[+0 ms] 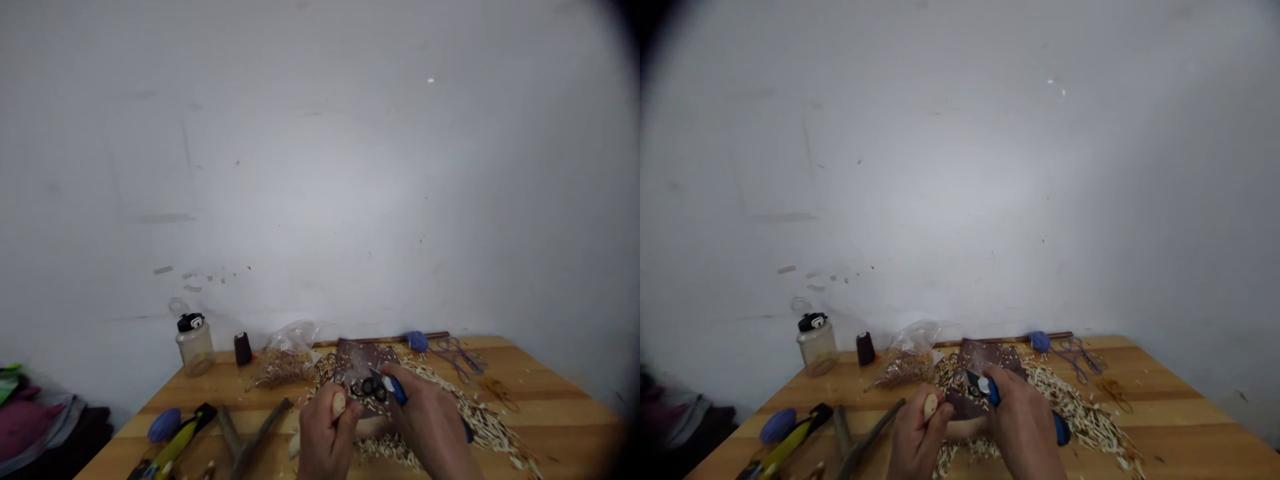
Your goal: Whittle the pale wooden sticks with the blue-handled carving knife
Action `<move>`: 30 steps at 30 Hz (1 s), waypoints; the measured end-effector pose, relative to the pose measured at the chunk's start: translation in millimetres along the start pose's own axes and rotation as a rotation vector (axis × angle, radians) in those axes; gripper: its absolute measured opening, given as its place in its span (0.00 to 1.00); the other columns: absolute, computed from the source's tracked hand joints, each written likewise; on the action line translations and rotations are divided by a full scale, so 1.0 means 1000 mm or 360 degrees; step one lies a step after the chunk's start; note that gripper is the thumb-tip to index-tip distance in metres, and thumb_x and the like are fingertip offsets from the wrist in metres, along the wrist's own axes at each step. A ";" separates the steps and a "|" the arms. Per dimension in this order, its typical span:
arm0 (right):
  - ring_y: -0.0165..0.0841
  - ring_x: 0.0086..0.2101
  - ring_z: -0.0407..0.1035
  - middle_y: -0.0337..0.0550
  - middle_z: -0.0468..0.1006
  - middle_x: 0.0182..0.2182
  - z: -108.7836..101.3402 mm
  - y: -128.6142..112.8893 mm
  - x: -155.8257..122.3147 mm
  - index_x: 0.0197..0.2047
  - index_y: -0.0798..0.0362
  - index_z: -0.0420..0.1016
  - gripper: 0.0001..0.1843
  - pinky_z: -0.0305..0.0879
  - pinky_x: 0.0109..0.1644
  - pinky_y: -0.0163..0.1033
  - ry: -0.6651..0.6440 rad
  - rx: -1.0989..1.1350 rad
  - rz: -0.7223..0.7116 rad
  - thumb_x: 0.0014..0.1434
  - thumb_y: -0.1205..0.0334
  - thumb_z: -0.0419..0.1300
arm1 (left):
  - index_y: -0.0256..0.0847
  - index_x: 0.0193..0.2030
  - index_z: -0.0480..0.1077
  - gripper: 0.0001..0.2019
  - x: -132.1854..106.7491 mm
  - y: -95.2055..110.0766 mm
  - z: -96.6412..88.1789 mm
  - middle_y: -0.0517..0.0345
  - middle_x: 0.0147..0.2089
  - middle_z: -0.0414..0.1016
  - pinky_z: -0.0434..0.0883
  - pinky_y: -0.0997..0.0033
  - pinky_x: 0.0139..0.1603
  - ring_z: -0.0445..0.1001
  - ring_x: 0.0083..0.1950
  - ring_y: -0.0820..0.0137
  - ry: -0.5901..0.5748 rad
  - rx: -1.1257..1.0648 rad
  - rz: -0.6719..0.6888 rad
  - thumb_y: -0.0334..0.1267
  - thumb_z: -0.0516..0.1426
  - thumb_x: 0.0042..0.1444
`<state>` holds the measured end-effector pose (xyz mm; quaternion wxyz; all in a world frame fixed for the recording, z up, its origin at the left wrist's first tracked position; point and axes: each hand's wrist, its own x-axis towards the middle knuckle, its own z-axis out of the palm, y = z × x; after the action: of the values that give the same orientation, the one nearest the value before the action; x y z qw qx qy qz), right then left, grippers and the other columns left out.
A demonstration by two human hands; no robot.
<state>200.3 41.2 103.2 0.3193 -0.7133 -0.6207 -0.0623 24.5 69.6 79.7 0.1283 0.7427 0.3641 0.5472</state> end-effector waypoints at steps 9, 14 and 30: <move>0.32 0.36 0.74 0.34 0.80 0.38 0.003 -0.013 -0.011 0.44 0.41 0.73 0.21 0.64 0.38 0.33 0.0031 0.0200 -0.0266 0.51 0.72 0.51 | 0.42 0.29 0.58 0.15 0.002 0.002 0.001 0.65 0.23 0.54 0.53 0.74 0.27 0.57 0.24 0.73 -0.0291 -0.0331 -0.0071 0.50 0.45 0.59; 0.31 0.34 0.73 0.33 0.79 0.35 0.009 -0.031 -0.019 0.41 0.40 0.73 0.21 0.63 0.37 0.32 -0.0006 0.0304 -0.0311 0.49 0.74 0.53 | 0.41 0.30 0.59 0.16 0.002 -0.003 0.003 0.66 0.23 0.53 0.53 0.74 0.25 0.54 0.24 0.74 -0.0337 -0.0417 -0.0043 0.54 0.49 0.55; 0.30 0.31 0.71 0.35 0.78 0.31 0.021 -0.036 -0.021 0.41 0.42 0.74 0.22 0.59 0.36 0.29 0.0012 0.0223 -0.0389 0.47 0.75 0.54 | 0.41 0.28 0.62 0.24 0.001 -0.004 0.014 0.64 0.22 0.57 0.55 0.74 0.25 0.57 0.23 0.74 -0.0171 -0.0377 0.0060 0.63 0.47 0.53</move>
<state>156.4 35.7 90.2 0.3607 -0.6080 -0.7047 -0.0600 35.0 76.0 72.6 0.2241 0.7574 0.2755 0.5480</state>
